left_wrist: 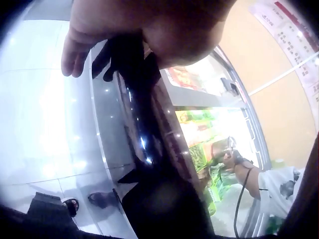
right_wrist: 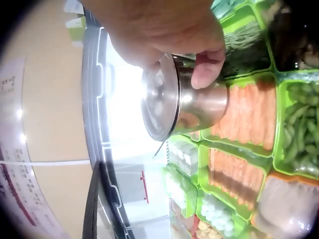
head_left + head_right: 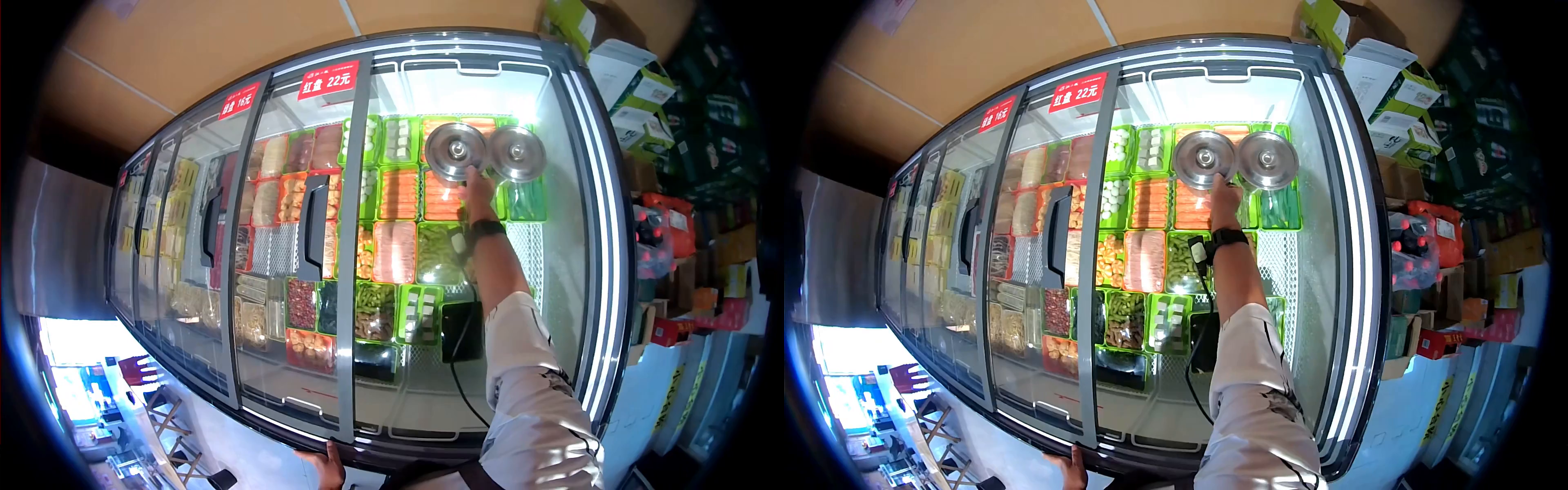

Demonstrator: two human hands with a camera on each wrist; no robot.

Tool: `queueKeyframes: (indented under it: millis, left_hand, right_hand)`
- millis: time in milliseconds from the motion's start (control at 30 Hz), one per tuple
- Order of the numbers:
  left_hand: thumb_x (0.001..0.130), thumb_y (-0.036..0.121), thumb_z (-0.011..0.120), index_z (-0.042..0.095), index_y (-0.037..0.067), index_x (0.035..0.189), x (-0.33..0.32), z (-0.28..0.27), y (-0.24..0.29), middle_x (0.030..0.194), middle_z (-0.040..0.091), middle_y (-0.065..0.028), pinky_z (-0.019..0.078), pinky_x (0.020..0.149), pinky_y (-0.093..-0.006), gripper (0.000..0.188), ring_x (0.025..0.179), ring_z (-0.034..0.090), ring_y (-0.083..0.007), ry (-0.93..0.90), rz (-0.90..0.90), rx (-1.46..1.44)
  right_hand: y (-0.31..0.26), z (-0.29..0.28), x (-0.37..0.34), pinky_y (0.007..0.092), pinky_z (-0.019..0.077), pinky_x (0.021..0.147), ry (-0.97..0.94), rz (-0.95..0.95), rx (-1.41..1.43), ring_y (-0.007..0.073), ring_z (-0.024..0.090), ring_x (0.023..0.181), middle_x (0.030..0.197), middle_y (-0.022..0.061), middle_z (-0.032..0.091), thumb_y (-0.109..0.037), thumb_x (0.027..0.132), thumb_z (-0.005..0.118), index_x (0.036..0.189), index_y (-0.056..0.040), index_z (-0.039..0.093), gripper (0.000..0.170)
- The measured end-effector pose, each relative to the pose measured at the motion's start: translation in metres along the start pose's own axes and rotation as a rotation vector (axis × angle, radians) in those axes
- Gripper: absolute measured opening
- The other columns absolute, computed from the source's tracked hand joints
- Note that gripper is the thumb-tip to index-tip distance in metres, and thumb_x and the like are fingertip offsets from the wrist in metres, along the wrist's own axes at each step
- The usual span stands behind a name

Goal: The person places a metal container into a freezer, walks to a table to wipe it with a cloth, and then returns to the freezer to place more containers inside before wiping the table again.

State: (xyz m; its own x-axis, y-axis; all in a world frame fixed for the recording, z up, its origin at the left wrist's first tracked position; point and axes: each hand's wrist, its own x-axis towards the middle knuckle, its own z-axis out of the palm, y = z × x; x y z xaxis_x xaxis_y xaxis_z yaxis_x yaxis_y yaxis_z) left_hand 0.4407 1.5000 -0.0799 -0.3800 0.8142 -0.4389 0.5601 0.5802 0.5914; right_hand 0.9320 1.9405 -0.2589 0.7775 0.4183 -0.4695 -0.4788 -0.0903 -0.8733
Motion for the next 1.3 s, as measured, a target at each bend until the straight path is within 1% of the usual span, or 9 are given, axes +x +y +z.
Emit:
queueKeyframes:
  millis: [267,467,600,633,667,733,800,933,1300]
  left_hand:
    - [0.094,0.027,0.046,-0.023,-0.018,0.126,-0.001,-0.002,0.005,0.141,0.013,-0.0302,0.0060,0.109,-0.0344,0.088,0.132,0.018,-0.0321,0.007,-0.071,0.130]
    - [0.093,0.032,0.047,-0.025,-0.018,0.126,0.007,0.001,-0.016,0.142,-0.003,-0.0318,0.0044,0.110,-0.0359,0.093,0.134,0.009,-0.0339,0.043,0.042,0.089]
    - [0.086,0.035,0.059,-0.024,-0.022,0.123,0.010,-0.003,-0.013,0.139,-0.014,-0.0368,-0.0039,0.109,-0.0378,0.107,0.134,-0.006,-0.0392,-0.061,0.004,-0.044]
    - [0.084,0.033,0.062,-0.024,-0.018,0.126,0.020,-0.004,-0.034,0.139,0.011,-0.0363,0.0182,0.108,-0.0383,0.108,0.131,0.022,-0.0378,-0.094,-0.069,-0.072]
    - [0.084,0.033,0.062,-0.024,-0.018,0.126,0.019,-0.015,-0.029,0.139,0.011,-0.0363,0.0182,0.108,-0.0383,0.108,0.131,0.022,-0.0378,-0.125,-0.034,-0.074]
    - [0.082,0.027,0.065,-0.024,-0.010,0.130,0.018,-0.044,-0.009,0.119,0.047,-0.0291,0.0458,0.088,-0.0345,0.107,0.102,0.055,-0.0294,-0.580,-0.174,-0.101]
    - [0.081,0.024,0.065,-0.021,-0.002,0.133,0.038,-0.053,-0.039,0.090,0.060,-0.0164,0.0515,0.060,-0.0291,0.104,0.069,0.061,-0.0196,-0.605,-0.183,-0.047]
    - [0.081,0.025,0.064,-0.013,-0.001,0.132,0.095,-0.057,-0.059,0.090,0.060,-0.0156,0.0513,0.060,-0.0298,0.096,0.071,0.061,-0.0200,-0.864,-0.160,0.018]
    - [0.082,0.026,0.063,0.007,0.001,0.129,0.127,0.018,-0.015,0.089,0.061,-0.0133,0.0507,0.063,-0.0317,0.077,0.075,0.060,-0.0211,-1.287,-0.156,0.432]
  right_hand:
    - [-0.031,-0.051,-0.048,0.0293,0.0454,0.044,-0.211,0.216,-0.284,0.0199,0.057,0.055,0.071,0.0088,0.055,-0.041,0.081,0.058,0.092,0.0002,0.051,0.043]
    - [-0.100,-0.146,-0.137,0.0315,0.0478,0.051,-0.752,0.419,-0.345,0.0182,0.058,0.057,0.068,0.0084,0.058,-0.038,0.091,0.049,0.073,-0.0046,0.054,0.038]
    - [-0.168,-0.234,-0.223,0.0345,0.0500,0.062,-0.599,0.382,-0.595,0.0208,0.061,0.069,0.087,0.0097,0.061,-0.041,0.090,0.049,0.087,-0.0042,0.054,0.038]
    - [-0.175,-0.263,-0.233,0.0342,0.0500,0.062,-0.593,0.372,-0.539,0.0203,0.061,0.068,0.086,0.0093,0.062,-0.041,0.090,0.048,0.087,-0.0044,0.054,0.037]
    - [-0.184,-0.292,-0.244,0.0338,0.0501,0.061,-0.584,0.354,-0.475,0.0198,0.061,0.068,0.086,0.0090,0.062,-0.041,0.091,0.048,0.088,-0.0047,0.054,0.037]
    - [-0.210,-0.343,-0.288,0.0295,0.0510,0.059,-0.410,0.250,-0.396,0.0159,0.061,0.065,0.082,0.0069,0.063,-0.037,0.092,0.047,0.085,-0.0077,0.054,0.031]
    - [-0.224,-0.397,-0.339,0.0288,0.0520,0.060,-0.277,0.174,-0.232,0.0149,0.061,0.066,0.082,0.0071,0.064,-0.035,0.093,0.047,0.085,-0.0074,0.055,0.029]
    - [-0.200,-0.498,-0.483,0.0280,0.0521,0.061,0.003,0.039,0.081,0.0145,0.061,0.065,0.080,0.0056,0.064,-0.031,0.093,0.046,0.086,-0.0070,0.057,0.027]
    - [0.098,-0.670,-0.863,0.0332,0.0495,0.058,1.042,0.026,0.830,0.0200,0.060,0.066,0.077,0.0091,0.060,-0.030,0.088,0.051,0.081,-0.0069,0.051,0.024]
